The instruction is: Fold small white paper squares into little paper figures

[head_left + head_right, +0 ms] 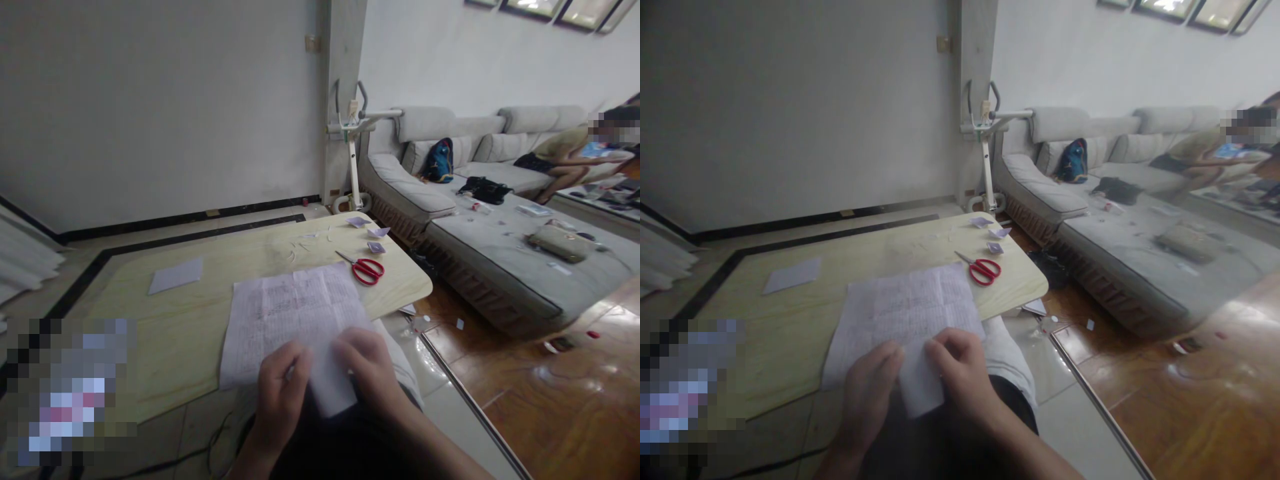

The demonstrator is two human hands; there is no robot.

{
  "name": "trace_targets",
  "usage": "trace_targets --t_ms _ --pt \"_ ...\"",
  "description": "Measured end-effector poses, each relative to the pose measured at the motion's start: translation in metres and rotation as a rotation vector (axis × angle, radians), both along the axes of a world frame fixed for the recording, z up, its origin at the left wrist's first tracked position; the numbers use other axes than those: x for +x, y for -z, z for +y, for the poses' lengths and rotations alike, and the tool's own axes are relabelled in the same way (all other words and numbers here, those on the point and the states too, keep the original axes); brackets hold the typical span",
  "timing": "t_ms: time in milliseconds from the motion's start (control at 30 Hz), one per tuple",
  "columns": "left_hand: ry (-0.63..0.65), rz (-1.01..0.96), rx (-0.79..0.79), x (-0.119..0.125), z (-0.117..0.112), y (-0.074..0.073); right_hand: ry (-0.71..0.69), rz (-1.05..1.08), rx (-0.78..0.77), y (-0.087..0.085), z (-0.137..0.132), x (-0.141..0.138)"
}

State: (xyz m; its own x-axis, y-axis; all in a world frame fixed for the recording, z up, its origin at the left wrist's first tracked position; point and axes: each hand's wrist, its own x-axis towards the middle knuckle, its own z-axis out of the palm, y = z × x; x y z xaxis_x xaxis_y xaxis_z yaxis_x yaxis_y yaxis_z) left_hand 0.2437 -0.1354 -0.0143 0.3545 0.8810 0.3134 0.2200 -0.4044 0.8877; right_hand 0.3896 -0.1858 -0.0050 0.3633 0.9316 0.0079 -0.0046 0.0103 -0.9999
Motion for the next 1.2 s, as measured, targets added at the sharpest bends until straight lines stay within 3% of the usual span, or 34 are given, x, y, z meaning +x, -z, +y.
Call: trace_targets --t_ms 300,600,800,1033,1200 --pt "-0.025 -0.004 -0.037 0.002 -0.002 0.001 -0.115 -0.005 -0.036 -0.002 -0.001 0.0" --pt "0.124 0.098 -0.211 0.002 0.005 0.007 -0.015 -0.091 -0.022 -0.003 -0.001 0.006" --pt "0.086 0.142 -0.182 0.003 0.008 0.006 -0.004 -0.178 0.015 -0.002 0.001 0.007" --pt "0.147 0.117 -0.32 0.004 0.009 0.008 0.058 -0.229 0.024 -0.002 0.002 0.009" --pt "0.068 0.104 -0.208 0.007 0.006 0.01 0.067 -0.248 0.013 0.002 0.004 0.011"
